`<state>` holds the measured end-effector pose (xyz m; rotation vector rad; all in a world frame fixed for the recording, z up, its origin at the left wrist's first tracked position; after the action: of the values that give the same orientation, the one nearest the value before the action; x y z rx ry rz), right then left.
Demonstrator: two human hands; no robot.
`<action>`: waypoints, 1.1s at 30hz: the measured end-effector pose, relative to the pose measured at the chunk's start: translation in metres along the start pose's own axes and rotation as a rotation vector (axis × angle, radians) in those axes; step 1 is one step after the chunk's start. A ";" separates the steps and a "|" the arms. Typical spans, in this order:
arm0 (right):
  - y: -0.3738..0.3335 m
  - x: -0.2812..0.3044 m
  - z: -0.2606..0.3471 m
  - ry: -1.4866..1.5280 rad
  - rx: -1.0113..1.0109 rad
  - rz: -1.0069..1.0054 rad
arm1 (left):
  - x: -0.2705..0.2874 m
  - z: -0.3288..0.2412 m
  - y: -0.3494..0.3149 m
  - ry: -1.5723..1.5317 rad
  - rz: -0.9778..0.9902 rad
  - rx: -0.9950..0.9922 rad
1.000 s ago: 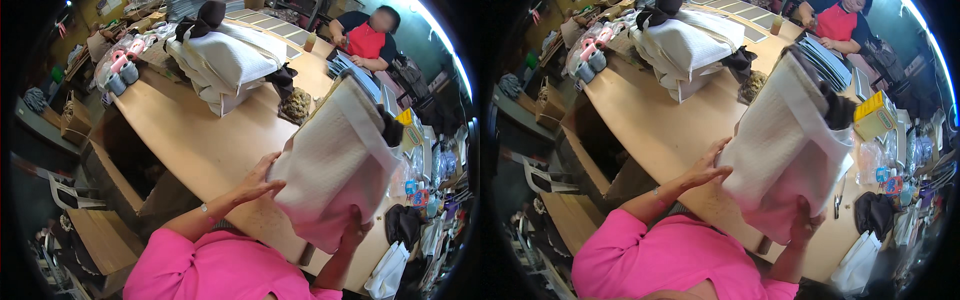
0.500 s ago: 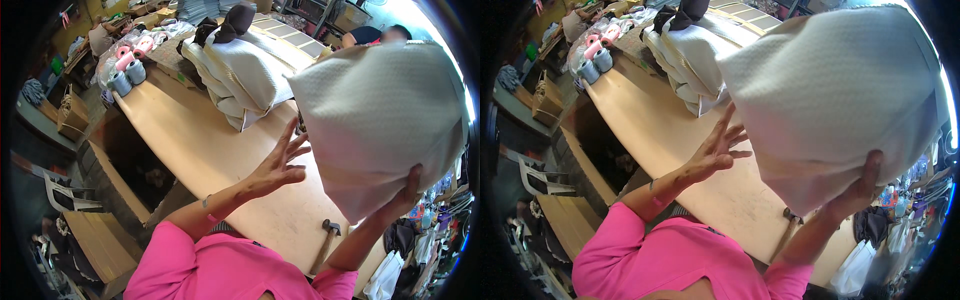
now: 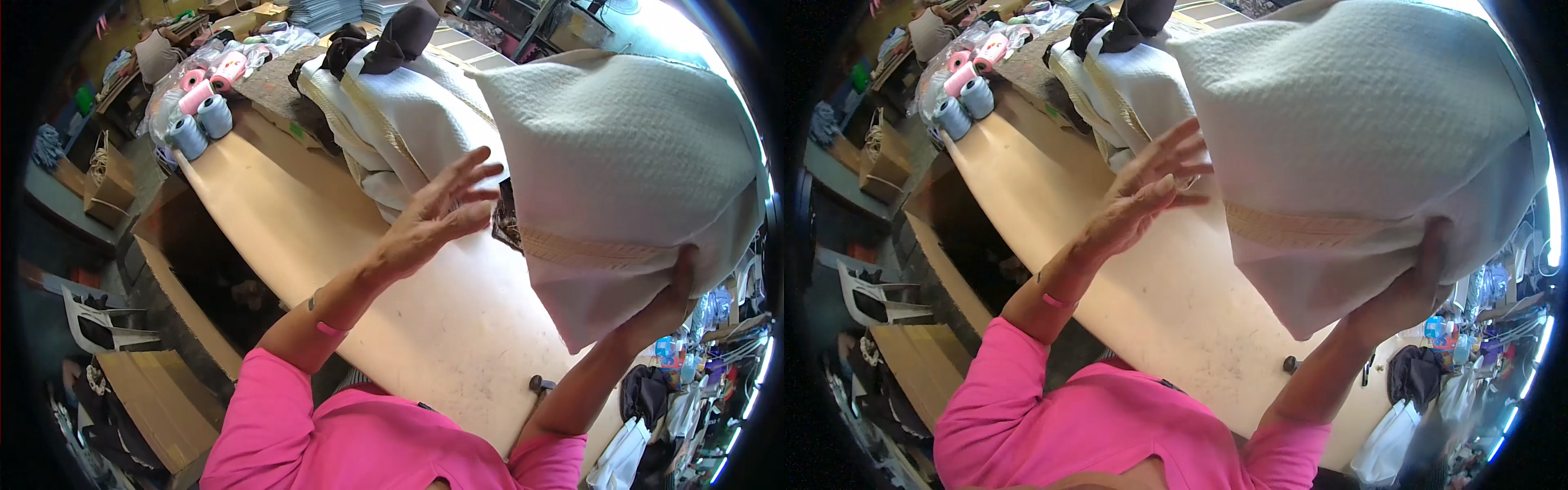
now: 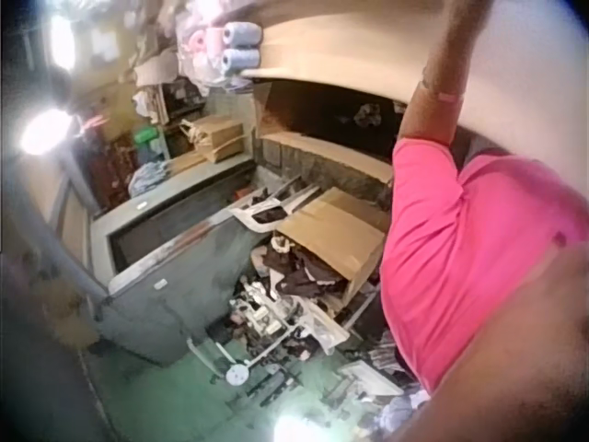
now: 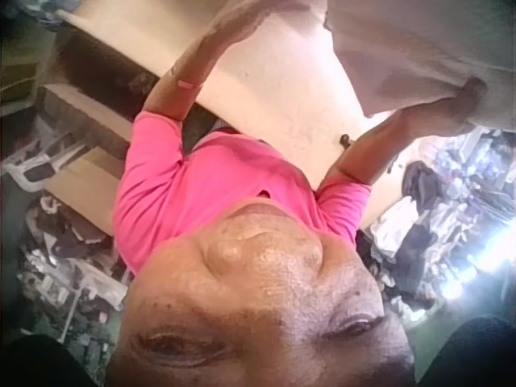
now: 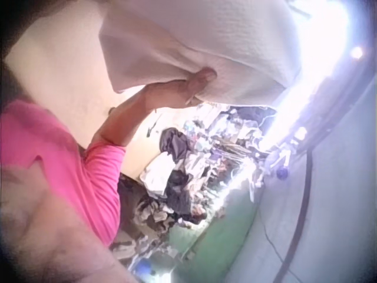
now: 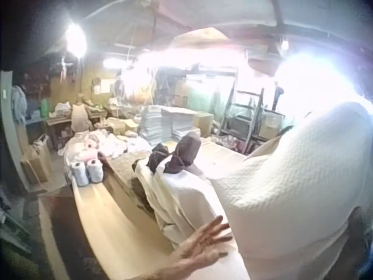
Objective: The person applies glue from a bottle to the edges of a white leather component and a brown fabric part, then joins and presses them together by hand and with a hammer, before placing the assembled item onto a stack.
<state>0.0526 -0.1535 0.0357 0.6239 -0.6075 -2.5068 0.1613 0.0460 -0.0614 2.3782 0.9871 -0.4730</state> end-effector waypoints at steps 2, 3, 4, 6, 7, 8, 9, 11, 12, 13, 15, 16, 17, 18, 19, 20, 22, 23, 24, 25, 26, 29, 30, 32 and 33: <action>-0.006 0.002 -0.003 -0.030 0.010 -0.059 | -0.011 0.016 -0.005 -0.176 0.086 0.087; -0.010 0.005 -0.007 -0.030 0.022 -0.075 | -0.021 0.025 -0.006 -0.263 0.132 0.131; -0.013 0.006 -0.010 -0.029 0.034 -0.090 | -0.037 0.026 -0.003 -0.185 0.181 0.051; -0.019 0.000 -0.012 0.073 0.011 -0.038 | -0.050 0.030 0.005 0.003 0.052 -0.076; -0.020 -0.004 -0.014 0.123 -0.001 -0.012 | -0.054 0.026 0.007 0.146 -0.024 -0.099; -0.018 -0.006 -0.017 0.186 -0.040 0.029 | -0.053 0.023 0.015 0.166 -0.027 -0.127; -0.014 -0.011 -0.019 0.218 -0.078 0.015 | -0.050 0.018 0.027 0.190 -0.028 -0.157; -0.003 -0.024 -0.027 0.279 -0.154 -0.012 | -0.038 -0.002 0.053 0.216 -0.060 -0.227; 0.006 -0.024 -0.036 0.028 0.078 0.096 | -0.032 -0.017 0.067 0.430 -0.083 -0.330; 0.010 -0.031 -0.031 -0.596 0.509 0.316 | -0.033 -0.035 0.076 0.445 -0.110 -0.378; 0.010 -0.044 -0.023 -1.004 1.175 0.277 | -0.025 -0.078 0.102 0.818 -0.091 -0.501; 0.012 -0.067 -0.026 -0.832 1.109 0.342 | -0.014 -0.095 0.111 0.864 -0.072 -0.526; 0.015 -0.084 -0.023 -0.667 1.015 0.375 | -0.014 -0.113 0.116 1.112 -0.268 -0.563; 0.012 -0.100 -0.018 -0.538 0.962 0.392 | -0.014 -0.139 0.124 1.149 -0.202 -0.631; 0.007 -0.117 -0.014 -0.487 0.950 0.398 | -0.015 -0.156 0.123 1.254 -0.205 -0.675; 0.009 -0.118 -0.036 -0.636 0.983 0.390 | -0.009 -0.138 0.133 1.259 -0.187 -0.685; -0.004 -0.148 -0.031 -0.249 0.642 0.431 | -0.009 -0.173 0.128 1.423 -0.096 -0.655; -0.020 -0.162 -0.042 -0.020 0.388 0.473 | 0.012 -0.181 0.141 1.443 -0.001 -0.568; -0.035 -0.174 -0.054 0.214 0.140 0.461 | 0.029 -0.183 0.150 1.448 0.097 -0.480; -0.044 -0.167 -0.092 0.192 0.028 0.405 | 0.057 -0.145 0.166 1.502 0.086 -0.378; -0.055 -0.168 -0.110 0.163 -0.021 0.397 | 0.071 -0.133 0.168 1.638 0.054 -0.277; -0.070 -0.172 -0.113 0.136 -0.146 0.425 | 0.079 -0.124 0.158 1.578 -0.030 -0.148; -0.068 -0.174 -0.112 0.158 -0.146 0.433 | 0.080 -0.118 0.156 1.470 -0.046 -0.135; -0.062 -0.182 -0.113 0.231 -0.151 0.435 | 0.095 -0.124 0.173 1.668 0.011 -0.434; -0.056 -0.184 -0.111 0.267 -0.166 0.417 | 0.087 -0.123 0.179 1.742 0.048 -0.595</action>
<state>0.2358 -0.0422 -0.0249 0.6758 -0.3791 -2.0186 0.3648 0.0576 0.0527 1.7718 1.2984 1.9209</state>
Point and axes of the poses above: each hand's wrist, its own y-axis towards the middle knuckle, its own x-axis out of the back of the hand, z = x × y, the point moved 3 cm from there along y, towards the middle knuckle, and after that the axes turned 1 degree about -y, right-handed, at the moved point
